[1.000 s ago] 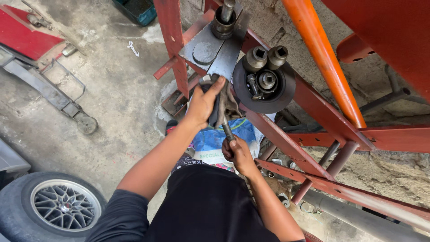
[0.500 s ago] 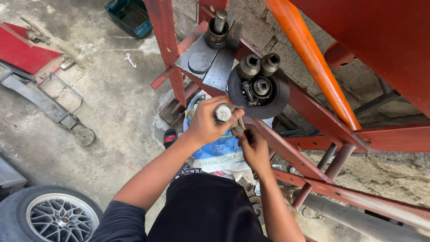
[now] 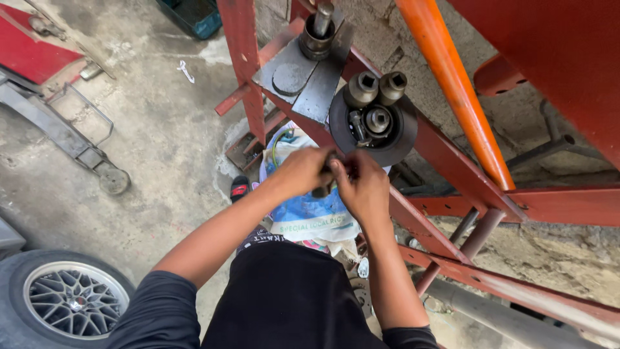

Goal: The person wipes a cylindrical metal automotive component with a cloth, turning it to clean different sides. They set it on a red work stand, pick up and reposition sockets and a metal rod, then wipe a round disc-shaped part with the cloth.

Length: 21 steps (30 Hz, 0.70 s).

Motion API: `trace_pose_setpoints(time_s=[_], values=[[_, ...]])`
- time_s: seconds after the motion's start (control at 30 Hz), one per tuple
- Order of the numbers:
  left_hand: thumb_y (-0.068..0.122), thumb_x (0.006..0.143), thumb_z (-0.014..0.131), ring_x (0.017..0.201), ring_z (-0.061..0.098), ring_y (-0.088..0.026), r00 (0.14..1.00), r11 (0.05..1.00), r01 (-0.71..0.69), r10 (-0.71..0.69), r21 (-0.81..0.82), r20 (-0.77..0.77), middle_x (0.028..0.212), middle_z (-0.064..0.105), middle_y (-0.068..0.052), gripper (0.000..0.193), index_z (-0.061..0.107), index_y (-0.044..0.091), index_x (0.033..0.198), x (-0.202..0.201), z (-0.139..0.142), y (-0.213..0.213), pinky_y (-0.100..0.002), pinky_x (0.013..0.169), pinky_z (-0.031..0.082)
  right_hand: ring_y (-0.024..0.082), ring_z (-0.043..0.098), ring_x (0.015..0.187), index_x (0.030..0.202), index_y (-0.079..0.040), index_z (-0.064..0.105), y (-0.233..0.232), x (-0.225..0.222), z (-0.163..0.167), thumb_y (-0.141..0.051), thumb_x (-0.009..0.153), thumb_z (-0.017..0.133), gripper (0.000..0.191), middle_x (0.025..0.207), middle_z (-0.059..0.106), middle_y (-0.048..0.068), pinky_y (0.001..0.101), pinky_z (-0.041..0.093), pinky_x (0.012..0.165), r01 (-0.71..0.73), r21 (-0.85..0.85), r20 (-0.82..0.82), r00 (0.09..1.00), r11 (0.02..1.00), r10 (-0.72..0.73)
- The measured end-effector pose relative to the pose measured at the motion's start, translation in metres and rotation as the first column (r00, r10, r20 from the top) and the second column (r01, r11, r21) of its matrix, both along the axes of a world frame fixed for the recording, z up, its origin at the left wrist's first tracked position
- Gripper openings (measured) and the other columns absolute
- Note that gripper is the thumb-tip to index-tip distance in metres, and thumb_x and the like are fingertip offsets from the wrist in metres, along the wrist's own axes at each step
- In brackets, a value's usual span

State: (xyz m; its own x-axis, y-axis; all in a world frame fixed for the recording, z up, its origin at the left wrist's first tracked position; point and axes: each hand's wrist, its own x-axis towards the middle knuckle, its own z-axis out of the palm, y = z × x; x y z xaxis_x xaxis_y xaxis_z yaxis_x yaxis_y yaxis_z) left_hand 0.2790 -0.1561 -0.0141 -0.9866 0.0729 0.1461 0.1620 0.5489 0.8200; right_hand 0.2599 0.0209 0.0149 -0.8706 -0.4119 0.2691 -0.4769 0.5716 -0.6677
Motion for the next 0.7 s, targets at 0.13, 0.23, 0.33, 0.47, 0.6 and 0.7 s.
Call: trace_pose_setpoints(time_s=[0.13,0.23,0.33,0.47,0.6,0.7], values=[[0.016,0.076,0.069,0.072,0.072,-0.037,0.978,0.994,0.003,0.02,-0.109,0.207,0.069,0.072,-0.013,0.013,0.073,0.008,0.084,-0.001,-0.036,0.013,-0.049,0.07,0.057,0.037,0.066,0.071,0.08,-0.003,0.067,-0.008,-0.014,-0.036,-0.05,0.095,0.069,0.05,0.076,0.067,0.016,0.0475,0.048,0.062,0.12,0.333,-0.085,0.992,0.935,-0.097],[0.019,0.076,0.069,0.075,0.072,-0.039,0.971,0.984,0.038,0.004,-0.175,0.238,0.072,0.071,-0.017,0.015,0.073,0.004,0.078,0.003,-0.061,0.02,-0.05,0.072,0.057,0.034,0.066,0.069,0.08,-0.003,0.069,-0.006,-0.011,-0.079,-0.046,0.099,0.063,0.048,0.075,0.068,0.016,0.0451,0.048,0.061,0.092,0.163,0.006,0.996,0.982,-0.094],[0.024,0.072,0.075,0.078,0.07,-0.042,0.971,0.985,0.08,-0.041,-0.155,0.237,0.078,0.071,-0.023,0.025,0.072,0.001,0.081,0.015,-0.078,0.021,-0.052,0.071,0.056,0.024,0.062,0.059,0.079,0.001,0.07,0.003,-0.003,-0.116,-0.041,0.098,0.063,0.046,0.064,0.064,0.016,0.0395,0.048,0.058,0.08,-0.037,0.302,0.951,0.996,-0.065],[0.048,0.078,0.08,0.074,0.069,-0.04,0.925,0.987,0.16,-0.147,-0.006,0.351,0.077,0.071,-0.023,0.05,0.072,-0.001,0.082,0.039,-0.09,0.019,-0.048,0.069,0.053,0.013,0.055,0.06,0.082,0.003,0.071,0.031,-0.002,-0.138,-0.031,0.096,0.063,0.037,0.062,0.063,0.008,0.0336,0.045,0.056,0.121,-0.203,0.348,0.937,0.972,-0.044],[0.061,0.086,0.071,0.064,0.063,-0.029,0.873,0.952,0.247,-0.3,0.183,0.384,0.07,0.066,-0.017,0.062,0.07,-0.001,0.088,0.054,-0.104,0.017,-0.042,0.063,0.05,0.014,0.043,0.058,0.076,0.006,0.063,0.074,-0.023,-0.132,-0.024,0.101,0.058,0.039,0.062,0.05,0.005,0.0326,0.034,0.054,0.161,-0.216,0.396,0.916,0.963,-0.064],[0.059,0.091,0.068,0.07,0.062,-0.019,0.744,0.854,0.241,-0.467,0.46,0.478,0.079,0.068,-0.009,0.058,0.071,0.001,0.096,0.055,-0.117,0.026,-0.037,0.066,0.051,0.014,0.047,0.065,0.078,0.005,0.058,0.089,-0.03,-0.125,-0.021,0.101,0.054,0.035,0.067,0.052,0.007,0.0318,0.039,0.059,-0.042,-0.359,0.203,0.971,0.932,0.122]])
